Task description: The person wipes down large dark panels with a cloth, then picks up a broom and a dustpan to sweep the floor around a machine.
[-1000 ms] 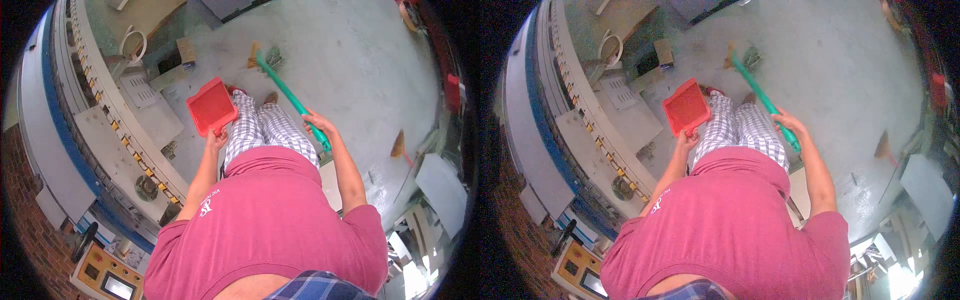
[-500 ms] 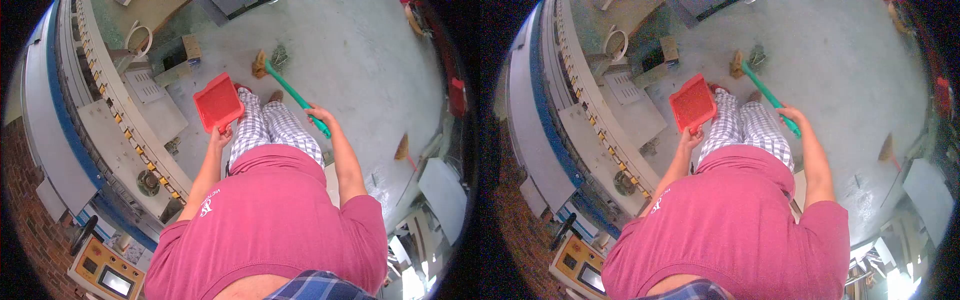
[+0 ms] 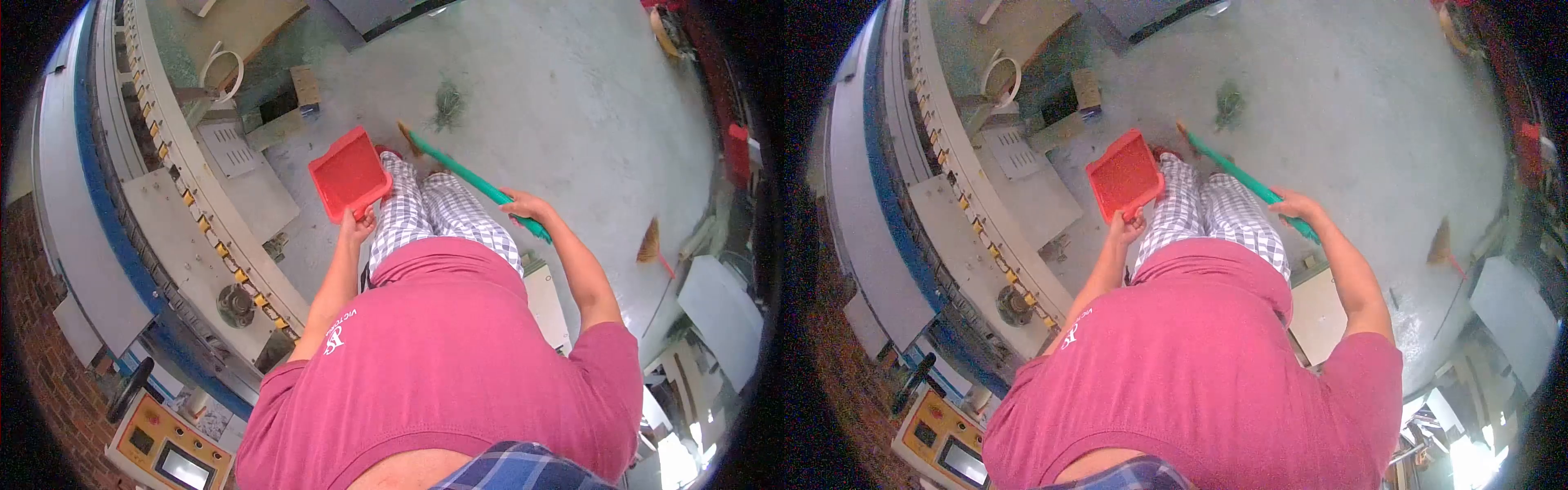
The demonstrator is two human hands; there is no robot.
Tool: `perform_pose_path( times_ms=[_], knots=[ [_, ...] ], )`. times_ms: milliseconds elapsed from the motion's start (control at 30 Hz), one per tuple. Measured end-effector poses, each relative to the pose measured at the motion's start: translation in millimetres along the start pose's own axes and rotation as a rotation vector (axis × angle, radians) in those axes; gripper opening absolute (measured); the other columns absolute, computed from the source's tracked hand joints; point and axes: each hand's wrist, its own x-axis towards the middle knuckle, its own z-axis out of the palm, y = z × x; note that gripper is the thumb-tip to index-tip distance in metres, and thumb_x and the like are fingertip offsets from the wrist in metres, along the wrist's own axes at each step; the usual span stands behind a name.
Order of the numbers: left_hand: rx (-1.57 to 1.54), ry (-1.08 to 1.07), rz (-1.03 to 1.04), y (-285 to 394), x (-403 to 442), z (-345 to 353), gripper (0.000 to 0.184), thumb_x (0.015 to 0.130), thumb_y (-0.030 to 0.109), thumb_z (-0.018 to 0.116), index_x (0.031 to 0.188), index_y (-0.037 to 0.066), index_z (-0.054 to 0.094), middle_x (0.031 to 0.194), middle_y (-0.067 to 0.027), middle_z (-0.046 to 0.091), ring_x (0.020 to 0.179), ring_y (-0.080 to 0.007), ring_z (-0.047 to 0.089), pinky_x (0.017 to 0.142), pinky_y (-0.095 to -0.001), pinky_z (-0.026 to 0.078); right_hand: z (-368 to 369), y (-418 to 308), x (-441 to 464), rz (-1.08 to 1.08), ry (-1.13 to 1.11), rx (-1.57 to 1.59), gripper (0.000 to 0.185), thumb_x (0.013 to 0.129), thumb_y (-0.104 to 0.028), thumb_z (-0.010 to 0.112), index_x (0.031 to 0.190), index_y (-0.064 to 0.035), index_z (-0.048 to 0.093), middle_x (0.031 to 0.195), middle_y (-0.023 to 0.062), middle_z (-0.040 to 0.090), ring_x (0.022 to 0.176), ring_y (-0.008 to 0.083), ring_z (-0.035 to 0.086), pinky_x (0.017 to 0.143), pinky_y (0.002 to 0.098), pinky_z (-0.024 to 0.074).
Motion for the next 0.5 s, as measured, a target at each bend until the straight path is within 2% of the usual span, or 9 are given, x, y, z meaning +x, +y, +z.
perform_pose_path(
  times_ms=[100, 167, 300, 367, 500],
  knots=[
    [0.002, 0.036, 0.014, 0.9, -7.1, 3.4, 0.033, 0.078, 0.030, 0.038, 0.091, 0.002, 0.048, 0.078, -0.0102, 0.058, 0.066, -0.0187, 0.056, 0.072, -0.0345, 0.042, -7.1, 14.1, 16.1, 0.032, 0.003, -0.124, 0.046, 0.075, -0.015, 0.050, 0.116, -0.0061, 0.033, 0.063, 0.0060, 0.046, 0.045, 0.0138, 0.046, 0.037, 0.0282, 0.0386],
    [0.067, -0.042, 0.034, 0.0, -9.9, 2.0, 0.034, 0.079, 0.031, 0.037, 0.091, 0.001, 0.048, 0.080, -0.0112, 0.057, 0.066, -0.0190, 0.055, 0.072, -0.0345, 0.042, -24.9, 28.0, 22.7, 0.101, 0.055, -0.120, 0.048, 0.074, -0.013, 0.051, 0.117, -0.0043, 0.033, 0.064, 0.0071, 0.048, 0.044, 0.0146, 0.046, 0.036, 0.0291, 0.0385],
    [0.051, -0.002, 0.036, -4.2, -4.4, -2.8, 0.034, 0.078, 0.031, 0.038, 0.091, 0.001, 0.049, 0.080, -0.0107, 0.058, 0.066, -0.0190, 0.055, 0.072, -0.0347, 0.042, -59.1, 18.3, 16.3, 0.050, 0.123, -0.235, 0.051, 0.073, -0.012, 0.051, 0.119, -0.0026, 0.031, 0.063, 0.0075, 0.048, 0.043, 0.0150, 0.047, 0.035, 0.0295, 0.0380],
    [-0.051, 0.010, 0.044, -2.2, 6.6, -12.3, 0.035, 0.076, 0.032, 0.040, 0.091, 0.001, 0.050, 0.080, -0.0104, 0.058, 0.065, -0.0195, 0.055, 0.072, -0.0350, 0.042, -67.5, 13.2, 14.2, -0.004, 0.211, -0.276, 0.055, 0.072, -0.012, 0.051, 0.121, -0.0025, 0.028, 0.063, 0.0080, 0.047, 0.043, 0.0155, 0.047, 0.034, 0.0302, 0.0382],
    [-0.170, -0.007, 0.084, -4.9, 3.5, -18.3, 0.035, 0.074, 0.031, 0.041, 0.091, 0.001, 0.048, 0.078, -0.0103, 0.058, 0.064, -0.0203, 0.056, 0.074, -0.0361, 0.041, -63.8, -3.8, -3.3, 0.041, 0.207, -0.274, 0.060, 0.071, -0.013, 0.052, 0.124, -0.0045, 0.026, 0.065, 0.0087, 0.048, 0.042, 0.0157, 0.047, 0.036, 0.0320, 0.0408]
  ],
)
